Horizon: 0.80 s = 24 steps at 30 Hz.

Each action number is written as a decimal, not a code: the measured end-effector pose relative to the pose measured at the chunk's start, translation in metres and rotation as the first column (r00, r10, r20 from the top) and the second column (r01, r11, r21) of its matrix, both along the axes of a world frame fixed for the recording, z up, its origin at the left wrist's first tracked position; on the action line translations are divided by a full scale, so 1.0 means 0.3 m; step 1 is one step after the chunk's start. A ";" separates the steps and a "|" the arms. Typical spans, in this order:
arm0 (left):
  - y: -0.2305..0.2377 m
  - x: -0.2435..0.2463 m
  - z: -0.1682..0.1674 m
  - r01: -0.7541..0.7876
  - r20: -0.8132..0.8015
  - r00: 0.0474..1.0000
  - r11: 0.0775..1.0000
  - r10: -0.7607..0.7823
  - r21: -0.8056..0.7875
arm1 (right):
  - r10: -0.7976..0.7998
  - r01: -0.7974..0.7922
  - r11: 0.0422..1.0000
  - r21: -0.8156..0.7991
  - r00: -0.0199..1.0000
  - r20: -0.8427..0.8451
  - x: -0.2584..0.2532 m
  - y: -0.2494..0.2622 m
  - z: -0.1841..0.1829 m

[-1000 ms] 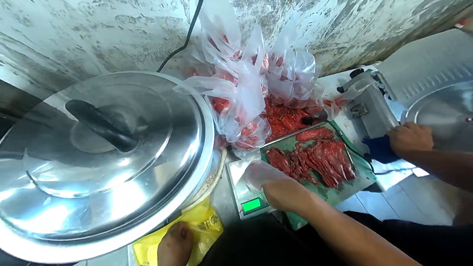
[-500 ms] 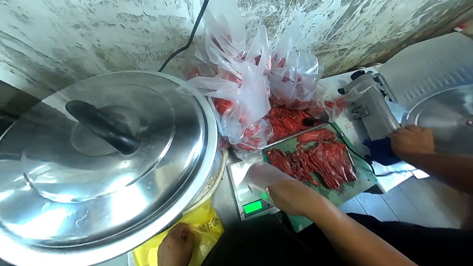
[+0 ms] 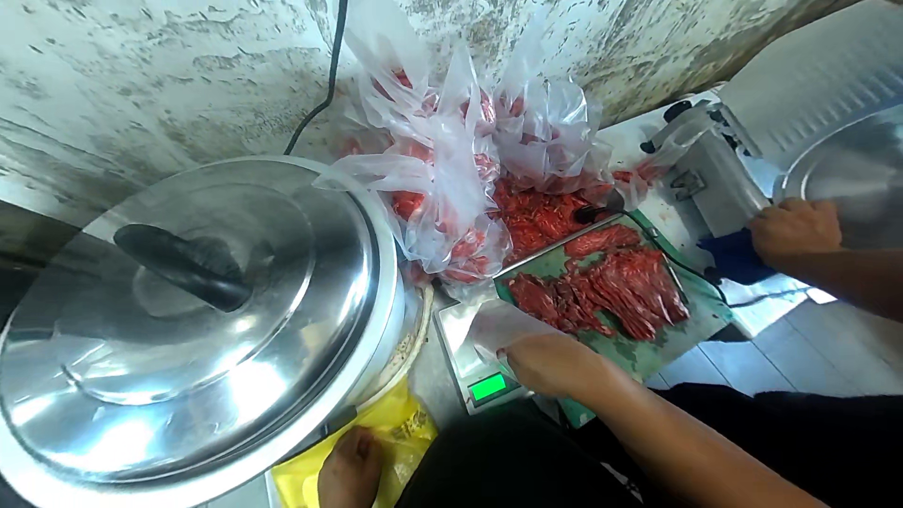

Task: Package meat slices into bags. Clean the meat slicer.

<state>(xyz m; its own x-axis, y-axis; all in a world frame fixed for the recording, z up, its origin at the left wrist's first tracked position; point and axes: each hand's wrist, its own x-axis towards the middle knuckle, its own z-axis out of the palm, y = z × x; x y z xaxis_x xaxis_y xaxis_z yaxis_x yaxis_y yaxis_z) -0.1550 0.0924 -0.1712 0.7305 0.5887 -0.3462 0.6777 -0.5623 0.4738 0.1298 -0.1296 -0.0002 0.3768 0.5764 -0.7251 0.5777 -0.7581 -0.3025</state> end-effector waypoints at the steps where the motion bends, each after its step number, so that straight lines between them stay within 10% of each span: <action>1: -0.003 0.001 -0.002 -0.002 0.003 1.000 1.000 0.002 0.001 | -0.001 0.001 1.000 0.031 1.000 0.006 -0.011 -0.026 0.031; 8: -0.019 0.055 0.173 0.070 -0.153 0.984 0.986 -0.093 -0.148 | -0.261 0.156 0.786 0.598 0.961 0.092 -0.038 -0.224 0.101; 15: -0.110 0.247 0.519 0.336 0.257 0.910 0.942 -0.326 0.007 | -0.506 0.406 0.607 0.683 0.860 -0.061 -0.084 -0.274 0.053; 19: -0.222 0.434 0.552 0.464 0.543 0.680 0.863 -0.493 0.203 | -0.536 0.414 0.547 0.728 0.841 -0.075 -0.105 -0.267 0.036; 24: -0.333 0.585 0.514 0.569 0.506 0.556 0.746 -0.660 0.347 | -0.560 0.424 0.469 0.774 0.821 -0.110 -0.131 -0.249 0.035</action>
<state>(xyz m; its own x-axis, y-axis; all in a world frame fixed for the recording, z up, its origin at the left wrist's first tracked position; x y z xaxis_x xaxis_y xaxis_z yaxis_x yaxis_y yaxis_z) 0.0204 -0.0075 -0.0171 0.9510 -0.0758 0.2999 -0.2301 -0.8213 0.5221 0.0905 -0.2042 0.0102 0.8311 0.5541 -0.0470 0.2681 -0.4733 -0.8391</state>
